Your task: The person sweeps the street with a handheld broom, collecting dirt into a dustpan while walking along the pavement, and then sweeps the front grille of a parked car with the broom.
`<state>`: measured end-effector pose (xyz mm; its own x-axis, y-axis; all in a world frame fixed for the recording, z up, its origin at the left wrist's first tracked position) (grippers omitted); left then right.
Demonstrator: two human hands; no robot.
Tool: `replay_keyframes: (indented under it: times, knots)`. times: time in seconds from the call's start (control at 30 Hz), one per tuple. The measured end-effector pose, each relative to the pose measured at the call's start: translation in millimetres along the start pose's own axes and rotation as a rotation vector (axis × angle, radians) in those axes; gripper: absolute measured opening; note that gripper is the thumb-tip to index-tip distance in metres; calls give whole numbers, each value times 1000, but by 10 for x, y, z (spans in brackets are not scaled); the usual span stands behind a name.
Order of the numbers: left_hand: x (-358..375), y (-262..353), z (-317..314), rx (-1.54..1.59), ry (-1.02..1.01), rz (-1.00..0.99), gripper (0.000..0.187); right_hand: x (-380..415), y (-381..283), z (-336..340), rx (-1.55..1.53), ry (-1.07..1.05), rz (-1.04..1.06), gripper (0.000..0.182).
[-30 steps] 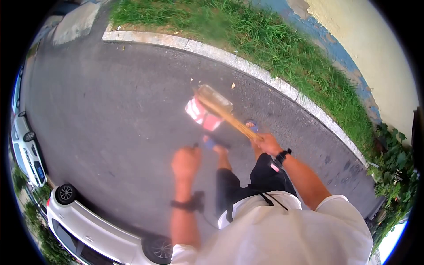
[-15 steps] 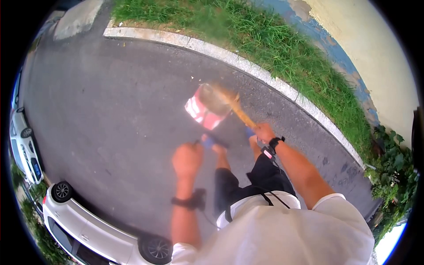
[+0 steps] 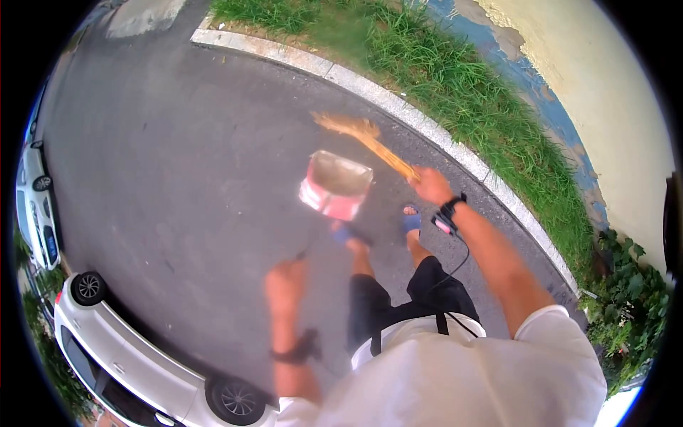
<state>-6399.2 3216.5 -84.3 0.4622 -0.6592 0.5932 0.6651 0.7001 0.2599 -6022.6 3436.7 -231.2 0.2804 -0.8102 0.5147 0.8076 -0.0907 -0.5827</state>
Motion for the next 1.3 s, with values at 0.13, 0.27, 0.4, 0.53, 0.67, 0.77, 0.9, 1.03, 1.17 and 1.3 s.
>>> replay_keyframes:
  times: [0.13,0.27,0.4,0.53,0.67,0.77,0.9,1.03,1.17,1.3]
  knots:
    - [-32,-380,69,3,-15,2,35,-823,-624,-9,128,-24,53,37]
    - [-112,-677,110,-25,2,17,37,-1503,-810,-273,222,-18,14,34]
    - [-241,-812,199,-54,-10,59,37,-1542,-544,-892,153,-30,-54,32]
    - [-334,-867,195,-91,-37,56,35,-645,-497,-1278,-53,-258,19,27]
    - [-357,-948,175,-138,-11,29,34,270,-625,-916,-316,-319,-106,22]
    - [-319,-935,213,-146,-24,47,35,530,-688,-727,-417,-224,-177,28]
    - [-338,-902,240,-165,-3,46,35,181,-777,-593,-304,-105,-99,35]
    - [-358,-921,236,-176,-11,42,35,-373,-368,-1305,-14,-124,-82,38]
    - [-358,-983,244,-96,90,50,32,188,-594,-1749,-458,-411,-447,27]
    - [-326,-1056,357,-76,84,39,32,1064,-716,-1557,-606,-361,-417,21]
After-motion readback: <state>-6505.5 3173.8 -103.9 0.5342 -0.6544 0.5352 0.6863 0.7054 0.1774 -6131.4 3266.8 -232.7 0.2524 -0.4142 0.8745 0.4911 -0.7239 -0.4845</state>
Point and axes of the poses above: each hand's wrist, its own x-axis away from the middle knuckle, its own z-axis out of the back of the hand, y = z × x, the point moved 8 cm from there along -x, towards the middle knuckle, and after that the axes turned 11 degrees about -x, right-handed, at the moved point
